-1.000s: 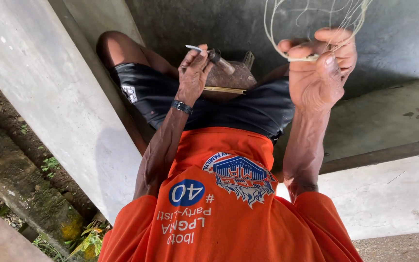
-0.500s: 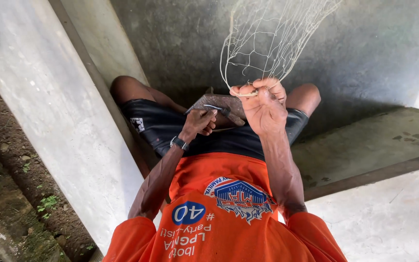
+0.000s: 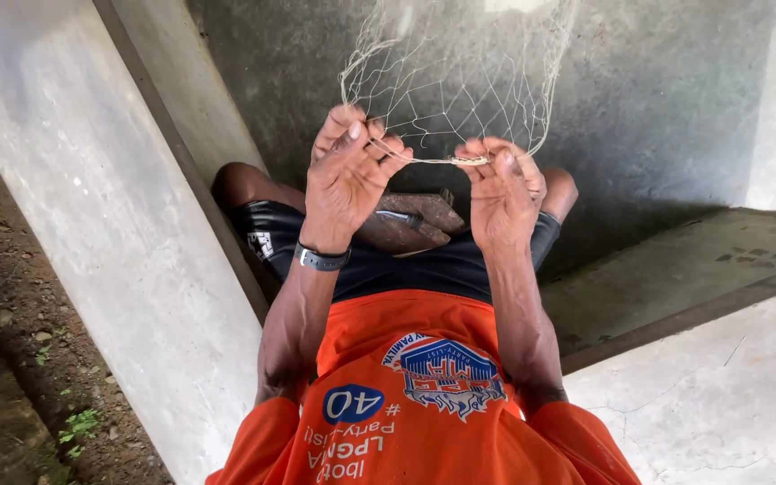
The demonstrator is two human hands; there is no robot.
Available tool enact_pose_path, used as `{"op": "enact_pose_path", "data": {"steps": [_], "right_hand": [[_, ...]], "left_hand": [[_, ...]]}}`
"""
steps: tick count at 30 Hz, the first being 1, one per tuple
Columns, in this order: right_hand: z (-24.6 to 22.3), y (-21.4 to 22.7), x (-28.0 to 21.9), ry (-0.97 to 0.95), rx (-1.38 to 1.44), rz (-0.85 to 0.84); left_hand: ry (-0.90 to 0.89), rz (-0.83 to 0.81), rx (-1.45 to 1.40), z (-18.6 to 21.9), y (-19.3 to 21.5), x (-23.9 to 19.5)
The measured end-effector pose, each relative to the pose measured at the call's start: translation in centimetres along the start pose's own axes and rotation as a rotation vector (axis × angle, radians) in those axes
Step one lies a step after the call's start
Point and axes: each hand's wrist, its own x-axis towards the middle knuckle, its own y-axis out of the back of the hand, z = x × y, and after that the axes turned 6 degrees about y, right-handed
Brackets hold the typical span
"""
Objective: The person sits on a concrete floor and repairs a white net using a small wooden tool and a knife. They manipulate the netting, pull threads, and use the tools to mend or adjust the mesh structure.
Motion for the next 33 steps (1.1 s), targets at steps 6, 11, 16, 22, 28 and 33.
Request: {"op": "enact_pose_path", "data": {"steps": [6, 11, 16, 22, 28, 33], "right_hand": [[0.6, -0.9, -0.8, -0.001, 0.118, 0.002], [-1.9, -2.0, -2.3, 0.009, 0.052, -0.114], [-5.3, -4.1, -3.2, 0.065, -0.124, -0.225], [-7.0, -2.5, -3.7, 0.116, -0.242, -0.156], [-6.9, -0.9, -3.5, 0.137, -0.175, -0.136], [-7.0, 0.1, -3.2, -0.151, 0.139, 0.001]], "left_hand": [[-0.052, 0.089, 0.015, -0.5, 2.5, -1.7], [-0.088, 0.034, 0.158, 1.2, -1.5, -1.9], [-0.034, -0.111, 0.489, 1.1, -0.8, -2.9], [0.21, 0.072, 2.226, -8.2, 13.6, -3.7], [0.35, 0.008, 2.254, -15.4, 17.0, -5.7], [0.442, 0.237, 2.069, -14.8, 15.4, -5.9]]}}
